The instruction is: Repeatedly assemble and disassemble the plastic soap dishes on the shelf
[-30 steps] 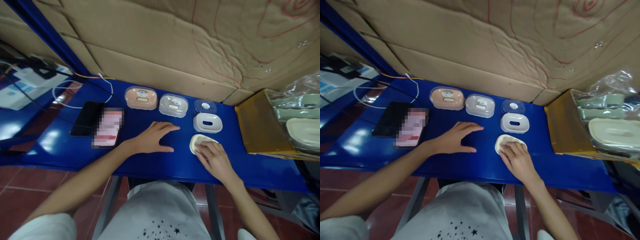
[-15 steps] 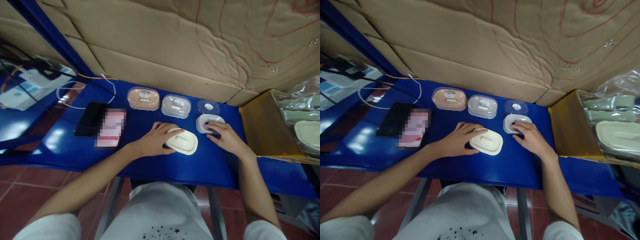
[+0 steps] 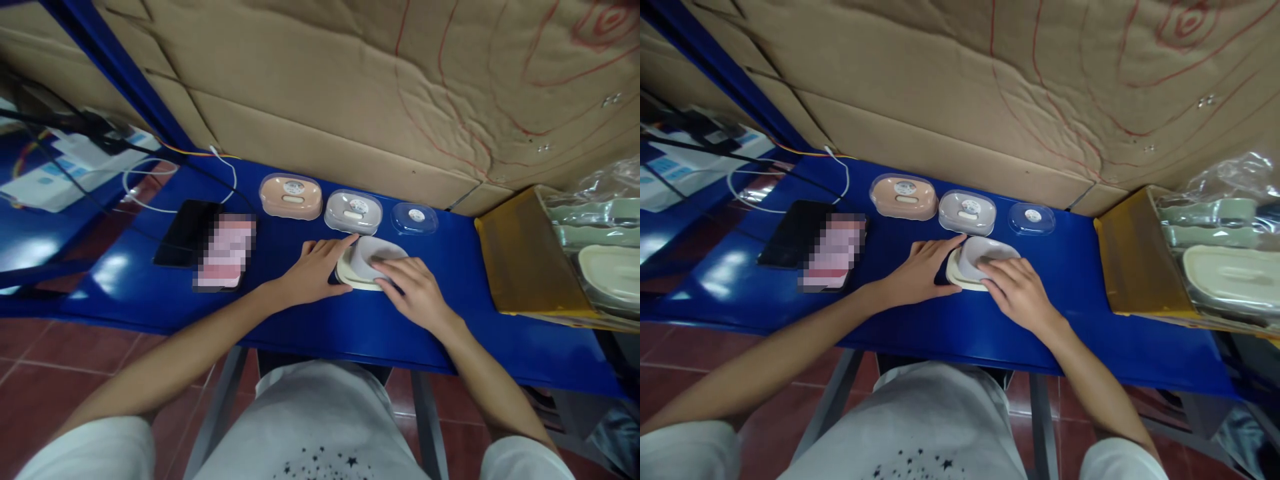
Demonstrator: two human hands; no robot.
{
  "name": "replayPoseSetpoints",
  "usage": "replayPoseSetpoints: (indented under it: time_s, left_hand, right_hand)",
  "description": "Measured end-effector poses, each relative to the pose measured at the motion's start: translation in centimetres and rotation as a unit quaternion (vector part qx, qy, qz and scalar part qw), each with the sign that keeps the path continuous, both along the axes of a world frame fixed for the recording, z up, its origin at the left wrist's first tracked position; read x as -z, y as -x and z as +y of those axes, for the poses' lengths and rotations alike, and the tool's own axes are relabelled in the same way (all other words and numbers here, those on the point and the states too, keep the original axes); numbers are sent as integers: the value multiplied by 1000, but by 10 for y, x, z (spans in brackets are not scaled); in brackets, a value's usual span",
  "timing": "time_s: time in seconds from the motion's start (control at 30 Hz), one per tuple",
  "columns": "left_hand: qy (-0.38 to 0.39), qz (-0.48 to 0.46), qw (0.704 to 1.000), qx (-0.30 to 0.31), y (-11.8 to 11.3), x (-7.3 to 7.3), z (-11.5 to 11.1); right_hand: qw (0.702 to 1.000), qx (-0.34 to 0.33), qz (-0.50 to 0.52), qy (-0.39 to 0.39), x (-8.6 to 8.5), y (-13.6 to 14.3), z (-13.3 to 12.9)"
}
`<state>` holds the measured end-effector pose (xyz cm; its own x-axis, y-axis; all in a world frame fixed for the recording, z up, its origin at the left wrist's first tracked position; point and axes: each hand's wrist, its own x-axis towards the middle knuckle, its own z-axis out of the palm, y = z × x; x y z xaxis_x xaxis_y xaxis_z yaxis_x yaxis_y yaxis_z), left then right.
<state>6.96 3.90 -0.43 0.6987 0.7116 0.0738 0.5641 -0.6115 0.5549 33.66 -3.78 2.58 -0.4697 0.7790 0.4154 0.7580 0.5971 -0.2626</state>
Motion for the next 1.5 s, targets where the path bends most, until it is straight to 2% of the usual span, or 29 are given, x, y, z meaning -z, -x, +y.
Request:
replayPoseSetpoints:
  time_s: [0.13,0.33,0.63,0.9,1.0,1.13,1.2,1.27,1.33,1.5]
  left_hand:
    - [-4,-5,1000,8,-1,3,-2]
    - [-10,-2,1000,16,1,2,-2]
    - [-33,17,999,29,4,5,0]
    - [-29,11,999,38,5,4,1]
    - [-22,13,999,37,6,2,2]
    - [-13,23,998,49,11,-1,6]
    - [-11,28,998,53,13,-3,8]
    - [-9,33,998,52,15,-5,10]
    - [-8,38,998,50,17,-6,11]
    - [-25,38,998,45,19,-4,14]
  right_hand:
    - [999,-29,-16,-3,9,14,-1]
    - [998,-45,-49,-8,12,23,-2]
    - [994,-61,-91,-14,15,24,-3]
    - [993,-74,-92,19,20,27,-6]
    - [997,-57,-55,20,16,11,5]
    - [994,89,-48,28,24,-35,42]
    - [982,165,-73,55,34,-58,61]
    - [969,214,-86,85,42,-74,71]
    - [967,221,-90,88,45,-82,72]
    - [985,136,-97,52,33,-83,50]
